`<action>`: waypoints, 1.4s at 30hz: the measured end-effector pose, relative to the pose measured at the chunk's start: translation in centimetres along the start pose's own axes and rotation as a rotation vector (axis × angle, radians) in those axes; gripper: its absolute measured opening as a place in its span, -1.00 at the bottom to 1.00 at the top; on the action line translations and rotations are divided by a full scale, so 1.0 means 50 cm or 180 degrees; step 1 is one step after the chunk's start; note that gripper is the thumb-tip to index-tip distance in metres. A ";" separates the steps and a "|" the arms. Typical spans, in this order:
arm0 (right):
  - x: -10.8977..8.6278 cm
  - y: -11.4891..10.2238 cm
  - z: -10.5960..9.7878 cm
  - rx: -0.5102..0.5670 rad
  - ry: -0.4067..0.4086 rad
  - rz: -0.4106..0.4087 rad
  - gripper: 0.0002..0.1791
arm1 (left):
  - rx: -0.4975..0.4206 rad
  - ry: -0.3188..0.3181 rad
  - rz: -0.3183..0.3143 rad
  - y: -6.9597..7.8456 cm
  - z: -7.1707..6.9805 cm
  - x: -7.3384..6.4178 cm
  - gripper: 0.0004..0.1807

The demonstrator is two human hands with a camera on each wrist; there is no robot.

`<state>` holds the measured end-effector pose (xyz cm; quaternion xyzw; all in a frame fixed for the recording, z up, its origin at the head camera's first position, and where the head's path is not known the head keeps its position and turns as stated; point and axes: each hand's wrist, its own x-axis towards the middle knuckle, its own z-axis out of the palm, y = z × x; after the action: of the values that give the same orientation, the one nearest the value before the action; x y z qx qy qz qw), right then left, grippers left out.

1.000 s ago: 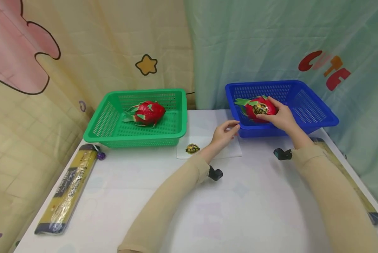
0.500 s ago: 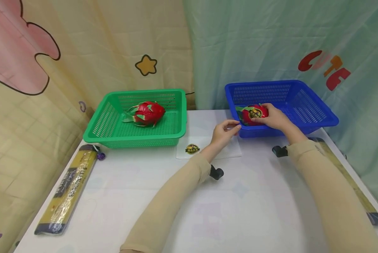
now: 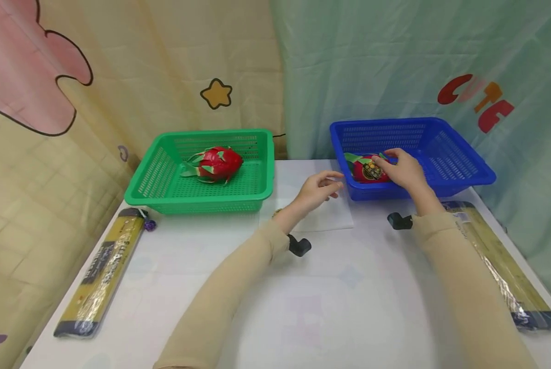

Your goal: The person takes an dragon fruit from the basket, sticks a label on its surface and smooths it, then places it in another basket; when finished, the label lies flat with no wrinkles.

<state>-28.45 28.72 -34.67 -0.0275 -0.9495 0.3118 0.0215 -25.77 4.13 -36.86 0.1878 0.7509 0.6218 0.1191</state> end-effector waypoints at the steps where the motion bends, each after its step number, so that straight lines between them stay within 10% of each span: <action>1: -0.007 -0.008 0.002 0.0085 0.0175 -0.0037 -0.14 | 0.0007 -0.0109 0.0028 0.012 -0.017 -0.008 -0.66; 5: -0.039 -0.058 0.023 0.0787 0.0730 -0.0366 -0.36 | 0.0055 -0.0409 0.0276 0.057 -0.099 -0.043 -0.63; 9: -0.068 -0.125 0.064 0.1489 0.0754 -0.0876 -0.54 | 0.0110 -0.0305 0.0518 0.091 -0.190 -0.075 -0.65; 14: -0.095 -0.204 0.128 0.2017 0.0315 -0.1181 -0.65 | 0.0235 0.0160 0.0583 0.109 -0.305 -0.100 -0.69; 21: -0.112 -0.272 0.226 0.2051 -0.0255 -0.0945 -0.59 | 0.0018 0.1027 0.0382 0.095 -0.424 -0.105 -0.71; 28: -0.117 -0.289 0.296 0.1897 -0.0394 -0.0776 -0.48 | 0.0051 0.1457 0.0095 0.057 -0.475 -0.093 -0.69; 42: -0.126 -0.308 0.344 0.2015 -0.0421 -0.0813 -0.58 | 0.0417 0.1464 -0.0388 -0.017 -0.491 -0.085 -0.70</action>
<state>-23.76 5.76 -39.53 0.1199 -0.8009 0.5867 0.0062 -32.17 -19.69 -33.07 0.0030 0.8070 0.5898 -0.0301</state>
